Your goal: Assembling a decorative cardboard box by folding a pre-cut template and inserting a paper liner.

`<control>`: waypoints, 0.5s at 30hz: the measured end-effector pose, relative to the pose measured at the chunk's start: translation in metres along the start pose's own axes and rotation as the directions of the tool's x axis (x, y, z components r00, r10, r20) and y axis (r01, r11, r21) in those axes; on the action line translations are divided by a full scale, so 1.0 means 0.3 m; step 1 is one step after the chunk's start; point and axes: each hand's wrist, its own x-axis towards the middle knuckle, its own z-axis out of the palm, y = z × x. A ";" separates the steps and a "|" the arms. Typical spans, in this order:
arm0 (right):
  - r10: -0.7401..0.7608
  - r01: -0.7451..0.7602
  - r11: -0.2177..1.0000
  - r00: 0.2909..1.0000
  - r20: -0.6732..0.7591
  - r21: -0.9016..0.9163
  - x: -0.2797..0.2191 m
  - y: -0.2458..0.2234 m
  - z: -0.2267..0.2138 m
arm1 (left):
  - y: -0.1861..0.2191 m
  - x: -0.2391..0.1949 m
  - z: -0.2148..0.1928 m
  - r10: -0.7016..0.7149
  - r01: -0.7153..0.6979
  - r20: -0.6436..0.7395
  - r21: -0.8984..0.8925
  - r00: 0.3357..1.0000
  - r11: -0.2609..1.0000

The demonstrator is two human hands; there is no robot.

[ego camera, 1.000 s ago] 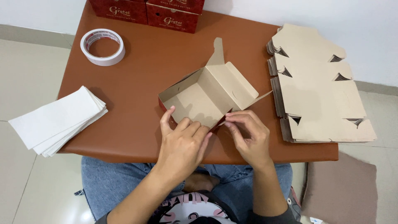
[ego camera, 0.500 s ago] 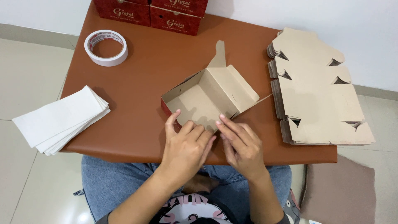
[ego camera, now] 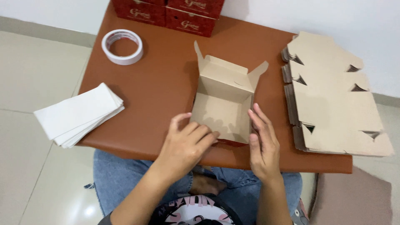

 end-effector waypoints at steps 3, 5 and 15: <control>-0.032 0.033 0.998 0.999 0.014 -0.051 -0.024 0.009 0.008 | 0.006 0.003 0.037 0.016 -0.018 -0.052 -0.031 0.999 0.999; -0.034 0.035 0.998 0.999 0.015 -0.055 -0.026 0.018 0.013 | 0.006 0.002 0.049 -0.004 0.003 -0.080 -0.014 0.997 1.000; -0.345 0.330 0.929 0.936 -0.074 -0.167 -0.080 -0.137 0.217 | -0.158 -0.159 -0.237 -0.353 0.465 -0.466 0.149 0.812 0.873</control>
